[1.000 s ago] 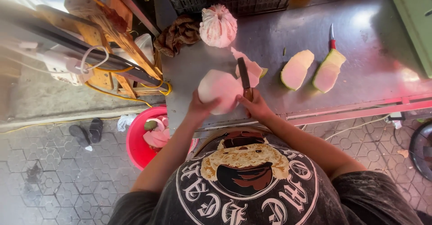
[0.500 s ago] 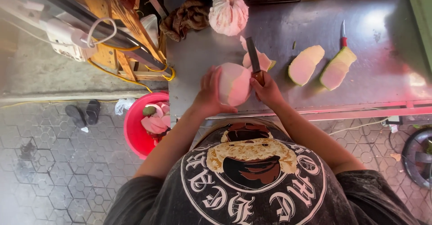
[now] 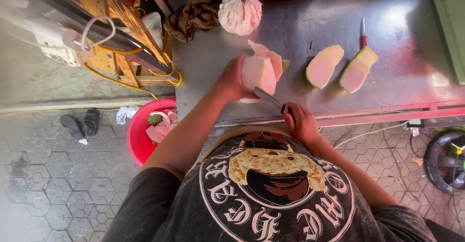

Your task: Peeling a pomelo and wrapping the fruit sections at a stall.

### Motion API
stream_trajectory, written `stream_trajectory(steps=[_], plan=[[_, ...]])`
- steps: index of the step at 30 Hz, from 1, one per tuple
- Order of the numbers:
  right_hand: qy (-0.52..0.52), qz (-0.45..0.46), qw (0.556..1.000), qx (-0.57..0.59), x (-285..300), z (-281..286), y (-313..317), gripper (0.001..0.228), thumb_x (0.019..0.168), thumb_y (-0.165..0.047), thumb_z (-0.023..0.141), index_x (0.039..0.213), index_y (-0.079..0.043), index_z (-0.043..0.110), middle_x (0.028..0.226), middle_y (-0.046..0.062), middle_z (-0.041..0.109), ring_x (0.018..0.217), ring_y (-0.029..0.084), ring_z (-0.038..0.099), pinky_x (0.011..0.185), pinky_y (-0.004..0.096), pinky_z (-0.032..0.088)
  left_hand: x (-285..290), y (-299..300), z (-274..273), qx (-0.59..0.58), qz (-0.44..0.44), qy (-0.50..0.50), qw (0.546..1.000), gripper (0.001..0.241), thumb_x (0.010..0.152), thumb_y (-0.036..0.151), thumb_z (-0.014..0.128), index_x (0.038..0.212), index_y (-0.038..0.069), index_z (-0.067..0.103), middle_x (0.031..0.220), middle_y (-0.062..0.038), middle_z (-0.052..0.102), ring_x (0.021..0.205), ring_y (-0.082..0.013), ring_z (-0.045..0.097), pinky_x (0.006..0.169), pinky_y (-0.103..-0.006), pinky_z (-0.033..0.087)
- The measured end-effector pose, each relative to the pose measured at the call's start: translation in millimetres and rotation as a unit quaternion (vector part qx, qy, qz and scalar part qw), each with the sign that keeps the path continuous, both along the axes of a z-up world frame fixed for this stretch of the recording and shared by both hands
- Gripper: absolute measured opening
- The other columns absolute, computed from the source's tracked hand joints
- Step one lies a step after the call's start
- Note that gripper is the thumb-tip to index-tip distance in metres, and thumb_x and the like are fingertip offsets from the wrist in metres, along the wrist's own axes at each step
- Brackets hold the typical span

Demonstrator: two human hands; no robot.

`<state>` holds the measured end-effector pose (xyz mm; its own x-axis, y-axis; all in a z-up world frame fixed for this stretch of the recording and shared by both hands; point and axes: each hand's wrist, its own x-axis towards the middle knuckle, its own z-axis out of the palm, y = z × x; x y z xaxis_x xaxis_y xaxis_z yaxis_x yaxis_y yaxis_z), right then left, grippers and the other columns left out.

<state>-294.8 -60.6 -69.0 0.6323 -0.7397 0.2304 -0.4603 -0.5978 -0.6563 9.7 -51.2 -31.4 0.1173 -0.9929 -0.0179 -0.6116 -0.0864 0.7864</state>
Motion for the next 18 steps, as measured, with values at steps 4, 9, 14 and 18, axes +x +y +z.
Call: stream_trajectory(steps=[4,9,14,18], plan=[[0.032,-0.007,0.999,-0.012,7.6,5.8,-1.0,0.030,0.097,-0.022,0.065,0.122,-0.007,0.059,0.101,0.018,0.069,0.086,0.042,0.067,0.071,0.050,0.054,-3.1,3.4,-22.8,-0.077,-0.009,-0.047,0.996,0.143,0.041,0.048,0.104,0.150,-0.005,0.029,0.150,-0.026,0.042,0.140,-0.0426,0.041,0.117,-0.0476,0.035],[0.047,0.006,0.998,-0.039,38.3,22.7,-14.6,0.030,0.095,-0.025,0.066,0.118,-0.008,0.059,0.100,0.014,0.070,0.087,0.040,0.068,0.071,0.050,0.055,-7.9,9.2,-29.3,-0.139,-0.009,-0.065,0.988,0.141,0.044,0.053,0.104,0.151,-0.003,0.029,0.149,-0.023,0.046,0.141,-0.0418,0.044,0.119,-0.0470,0.036],[0.116,-0.031,0.989,-0.082,59.2,49.1,-25.2,0.032,0.095,-0.033,0.068,0.115,-0.009,0.060,0.100,0.014,0.070,0.083,0.040,0.068,0.066,0.051,0.054,-12.5,10.5,-13.2,-0.067,0.040,-0.023,0.997,0.137,0.044,0.055,0.098,0.151,0.000,0.033,0.149,-0.022,0.045,0.140,-0.0403,0.044,0.117,-0.0450,0.039],[0.130,-0.029,0.989,-0.068,31.0,47.1,-32.1,0.034,0.096,-0.036,0.065,0.118,-0.010,0.060,0.098,0.015,0.070,0.080,0.040,0.069,0.064,0.051,0.055,-17.3,7.5,0.4,-0.049,0.013,-0.050,0.997,0.134,0.047,0.053,0.100,0.151,0.000,0.033,0.151,-0.022,0.042,0.143,-0.0413,0.037,0.119,-0.0475,0.034]])
